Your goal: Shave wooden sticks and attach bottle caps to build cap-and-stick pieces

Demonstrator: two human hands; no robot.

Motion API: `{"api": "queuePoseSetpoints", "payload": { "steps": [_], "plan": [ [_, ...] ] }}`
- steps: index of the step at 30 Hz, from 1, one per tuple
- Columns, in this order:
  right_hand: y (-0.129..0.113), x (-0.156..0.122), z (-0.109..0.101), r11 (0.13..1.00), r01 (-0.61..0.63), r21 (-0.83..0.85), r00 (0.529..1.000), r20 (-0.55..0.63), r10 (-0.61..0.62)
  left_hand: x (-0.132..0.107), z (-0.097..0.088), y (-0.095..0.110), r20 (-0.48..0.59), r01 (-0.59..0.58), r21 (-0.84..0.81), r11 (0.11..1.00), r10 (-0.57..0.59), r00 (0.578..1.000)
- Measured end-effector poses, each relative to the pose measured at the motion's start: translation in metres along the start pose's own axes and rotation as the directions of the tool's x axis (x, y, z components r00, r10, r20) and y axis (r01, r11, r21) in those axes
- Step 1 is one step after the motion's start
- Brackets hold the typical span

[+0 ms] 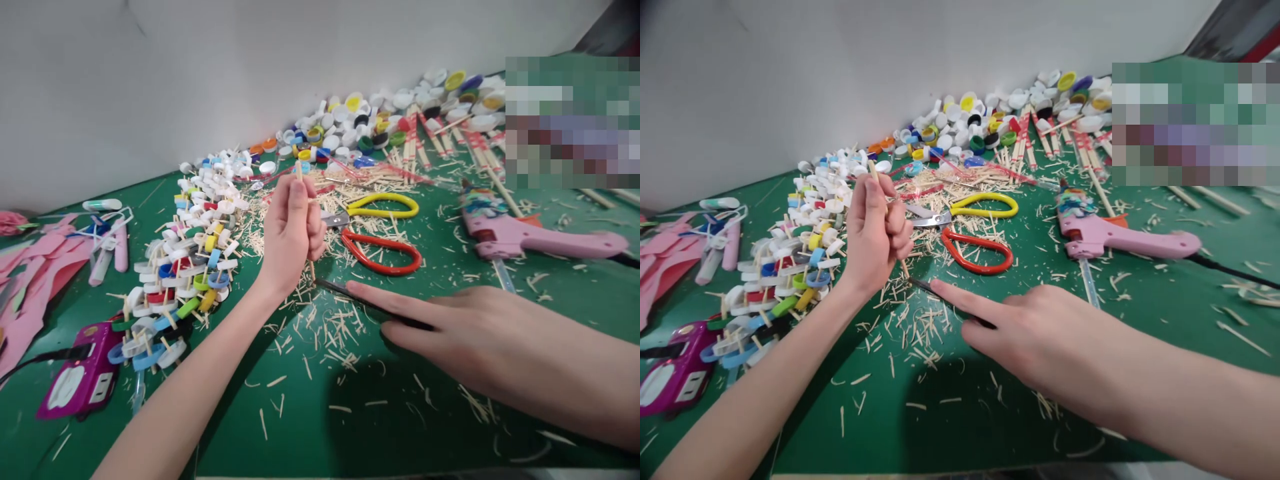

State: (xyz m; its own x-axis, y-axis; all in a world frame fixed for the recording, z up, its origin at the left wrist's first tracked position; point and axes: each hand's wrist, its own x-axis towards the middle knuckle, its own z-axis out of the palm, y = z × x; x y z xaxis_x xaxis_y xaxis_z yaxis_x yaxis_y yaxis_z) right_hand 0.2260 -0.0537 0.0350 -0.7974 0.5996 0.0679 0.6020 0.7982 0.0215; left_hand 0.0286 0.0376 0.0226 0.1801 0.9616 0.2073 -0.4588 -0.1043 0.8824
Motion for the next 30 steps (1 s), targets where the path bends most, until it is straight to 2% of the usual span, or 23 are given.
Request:
{"api": "queuePoseSetpoints", "payload": {
  "steps": [3, 7, 12, 22, 30],
  "plan": [
    [-0.001, 0.000, 0.002, 0.996, 0.084, -0.034, 0.996, -0.025, -0.085, -0.001, 0.000, 0.001, 0.013, -0.020, 0.005, 1.000, 0.020, 1.000],
    [0.001, 0.001, 0.011, 0.994, 0.093, -0.058, 0.995, -0.022, -0.095, -0.001, 0.002, 0.000, 0.014, -0.021, 0.005, 1.000, 0.021, 1.000],
    [0.006, 0.004, 0.019, 0.995, 0.097, -0.010, 0.995, 0.007, -0.097, 0.001, 0.002, -0.002, -0.025, -0.010, 0.008, 1.000, 0.010, 1.000],
    [0.002, 0.001, 0.003, 0.998, 0.058, 0.029, 0.996, 0.066, -0.060, 0.000, 0.003, -0.002, -0.007, -0.010, 0.016, 1.000, 0.010, 1.000],
    [-0.003, -0.004, 0.009, 0.997, 0.081, -0.015, 0.996, 0.032, -0.081, 0.001, 0.000, 0.001, -0.002, 0.000, 0.001, 1.000, 0.000, 1.000]
  ]
}}
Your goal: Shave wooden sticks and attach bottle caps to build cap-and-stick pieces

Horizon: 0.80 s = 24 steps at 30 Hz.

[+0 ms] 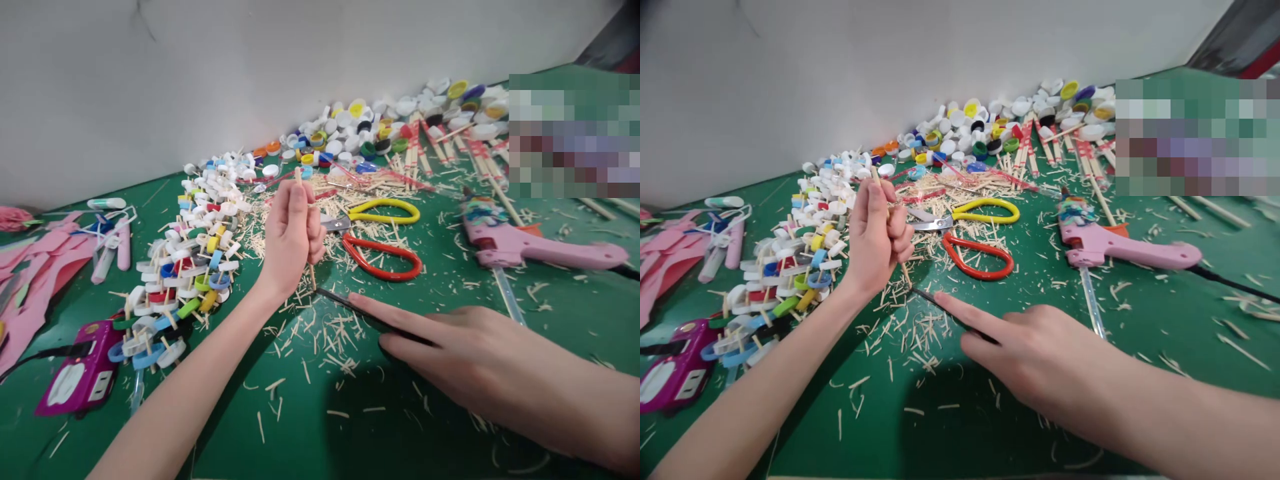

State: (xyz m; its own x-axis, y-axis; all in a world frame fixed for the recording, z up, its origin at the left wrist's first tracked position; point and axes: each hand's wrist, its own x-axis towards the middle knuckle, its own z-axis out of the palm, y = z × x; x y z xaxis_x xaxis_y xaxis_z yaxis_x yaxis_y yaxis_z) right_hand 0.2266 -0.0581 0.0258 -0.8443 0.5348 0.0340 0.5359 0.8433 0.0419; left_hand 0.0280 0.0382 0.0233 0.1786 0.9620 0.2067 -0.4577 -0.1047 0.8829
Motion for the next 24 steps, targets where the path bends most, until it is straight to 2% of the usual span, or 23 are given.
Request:
{"api": "queuePoseSetpoints", "payload": {
  "steps": [6, 14, 21, 24],
  "plan": [
    [0.011, 0.001, 0.005, 1.000, 0.022, -0.018, 0.998, -0.056, -0.023, 0.003, -0.004, 0.000, -0.026, 0.031, -0.015, 0.999, -0.032, 0.999],
    [0.017, 0.003, 0.000, 0.997, 0.073, -0.038, 0.994, -0.073, -0.075, 0.005, -0.009, 0.001, -0.048, 0.103, -0.101, 0.990, -0.108, 0.993],
    [0.023, 0.001, 0.001, 0.996, 0.090, -0.021, 0.975, -0.201, -0.093, 0.006, -0.013, 0.000, -0.027, 0.093, -0.133, 0.987, -0.098, 0.995],
    [0.024, 0.003, 0.003, 0.996, 0.089, -0.024, 0.972, -0.216, -0.092, 0.005, -0.011, 0.001, -0.020, 0.095, -0.132, 0.987, -0.099, 0.995]
  ]
}}
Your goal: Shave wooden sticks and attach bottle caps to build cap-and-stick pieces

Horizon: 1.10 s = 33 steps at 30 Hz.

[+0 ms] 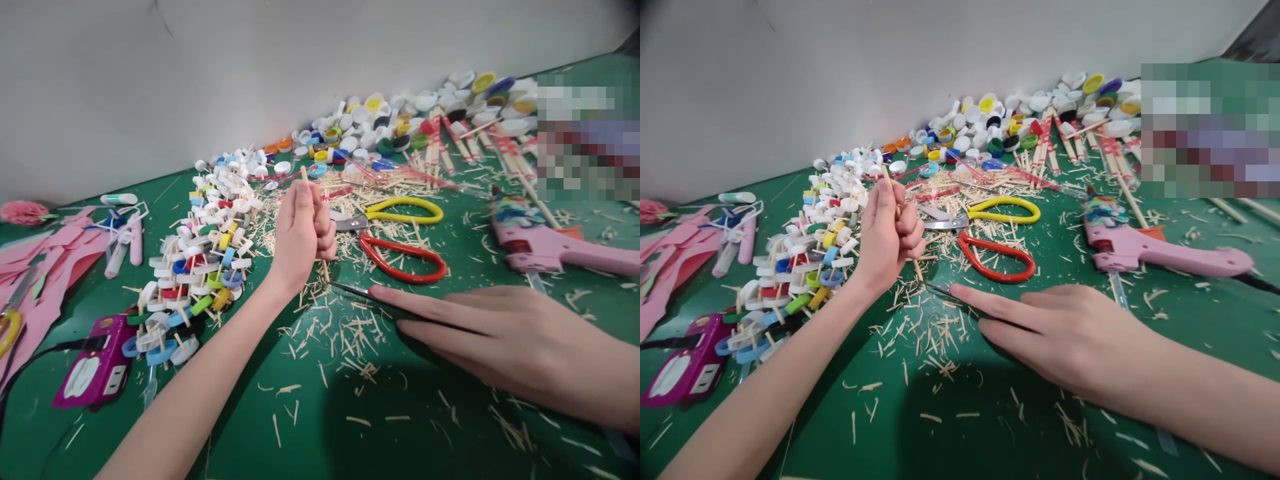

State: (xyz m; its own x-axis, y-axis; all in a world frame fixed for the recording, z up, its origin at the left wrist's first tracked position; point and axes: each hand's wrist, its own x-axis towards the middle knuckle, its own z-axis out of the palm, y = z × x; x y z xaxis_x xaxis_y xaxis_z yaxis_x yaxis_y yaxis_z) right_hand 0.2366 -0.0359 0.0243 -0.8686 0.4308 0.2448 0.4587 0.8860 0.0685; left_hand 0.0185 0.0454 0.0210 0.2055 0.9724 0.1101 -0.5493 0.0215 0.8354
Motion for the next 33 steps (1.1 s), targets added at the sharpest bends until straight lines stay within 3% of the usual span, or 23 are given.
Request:
{"api": "queuePoseSetpoints", "payload": {
  "steps": [10, 13, 17, 20, 27, 33],
  "plan": [
    [-0.004, 0.010, 0.003, 0.995, -0.019, -0.102, 0.997, 0.072, 0.026, -0.002, 0.005, -0.001, -0.007, -0.023, 0.096, 0.995, 0.024, 1.000],
    [-0.001, 0.009, 0.007, 0.998, -0.038, -0.042, 0.998, 0.046, 0.040, -0.003, 0.007, -0.001, -0.019, -0.009, 0.115, 0.993, 0.012, 1.000],
    [0.002, 0.004, 0.010, 0.992, -0.081, 0.097, 0.993, 0.096, 0.072, -0.004, 0.007, 0.000, 0.022, -0.021, 0.141, 0.990, 0.018, 1.000],
    [0.000, 0.001, 0.012, 0.993, -0.074, 0.086, 0.992, 0.110, 0.065, -0.005, 0.006, 0.001, 0.016, -0.038, 0.153, 0.988, 0.036, 0.999],
    [0.003, 0.000, 0.015, 0.999, -0.011, -0.044, 1.000, -0.008, 0.010, -0.004, 0.004, 0.001, 0.021, -0.039, 0.197, 0.980, 0.035, 0.999],
    [0.002, 0.007, 0.019, 0.986, -0.030, -0.162, 0.999, -0.044, 0.024, -0.003, 0.005, 0.000, 0.033, -0.060, 0.247, 0.967, 0.054, 0.998]
  ]
}}
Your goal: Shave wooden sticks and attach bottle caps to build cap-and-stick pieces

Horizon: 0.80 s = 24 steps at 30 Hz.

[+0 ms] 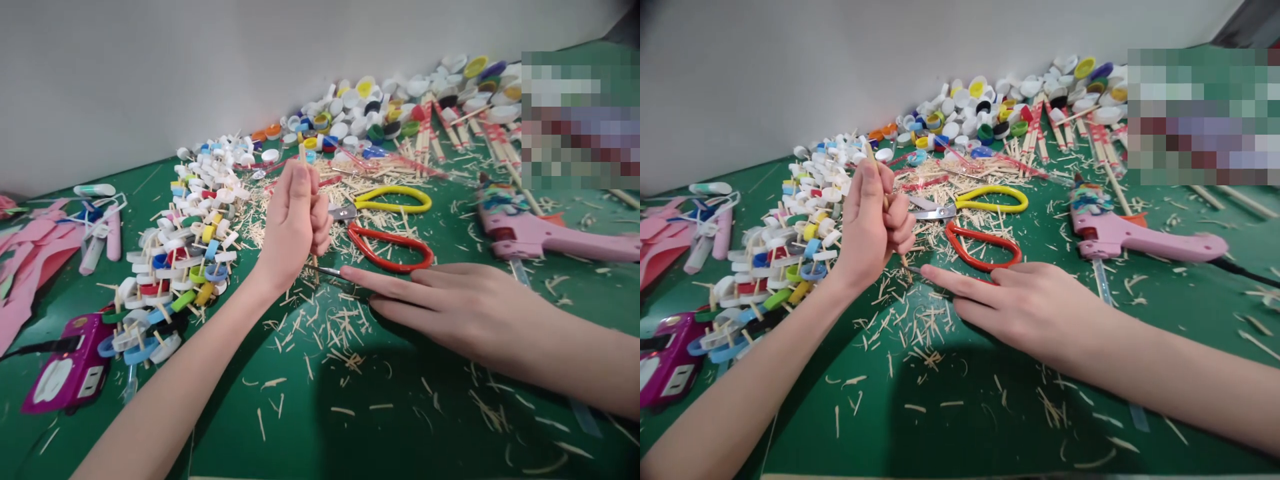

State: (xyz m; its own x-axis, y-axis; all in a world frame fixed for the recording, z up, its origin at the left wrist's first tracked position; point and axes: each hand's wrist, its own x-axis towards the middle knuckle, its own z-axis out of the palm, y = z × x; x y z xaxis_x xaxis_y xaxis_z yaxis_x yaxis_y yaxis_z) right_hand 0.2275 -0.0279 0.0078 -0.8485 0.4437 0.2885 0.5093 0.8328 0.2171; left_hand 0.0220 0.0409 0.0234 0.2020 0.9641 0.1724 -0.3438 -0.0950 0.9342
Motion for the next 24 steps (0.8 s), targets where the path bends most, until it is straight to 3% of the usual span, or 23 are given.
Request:
{"api": "queuePoseSetpoints", "payload": {
  "steps": [10, 17, 24],
  "plan": [
    [0.003, -0.001, -0.005, 0.995, 0.014, 0.099, 0.996, 0.088, -0.023, 0.001, -0.001, -0.001, 0.070, -0.031, 0.025, 0.999, 0.029, 0.997],
    [0.003, 0.003, -0.015, 0.995, 0.026, 0.101, 0.986, 0.164, -0.042, -0.003, 0.004, 0.004, -0.004, 0.075, -0.036, 0.997, -0.076, 0.997],
    [0.000, -0.004, -0.021, 0.989, -0.017, 0.146, 0.979, 0.202, -0.013, -0.005, 0.007, 0.004, 0.025, 0.057, -0.009, 0.998, -0.056, 0.998]
  ]
}}
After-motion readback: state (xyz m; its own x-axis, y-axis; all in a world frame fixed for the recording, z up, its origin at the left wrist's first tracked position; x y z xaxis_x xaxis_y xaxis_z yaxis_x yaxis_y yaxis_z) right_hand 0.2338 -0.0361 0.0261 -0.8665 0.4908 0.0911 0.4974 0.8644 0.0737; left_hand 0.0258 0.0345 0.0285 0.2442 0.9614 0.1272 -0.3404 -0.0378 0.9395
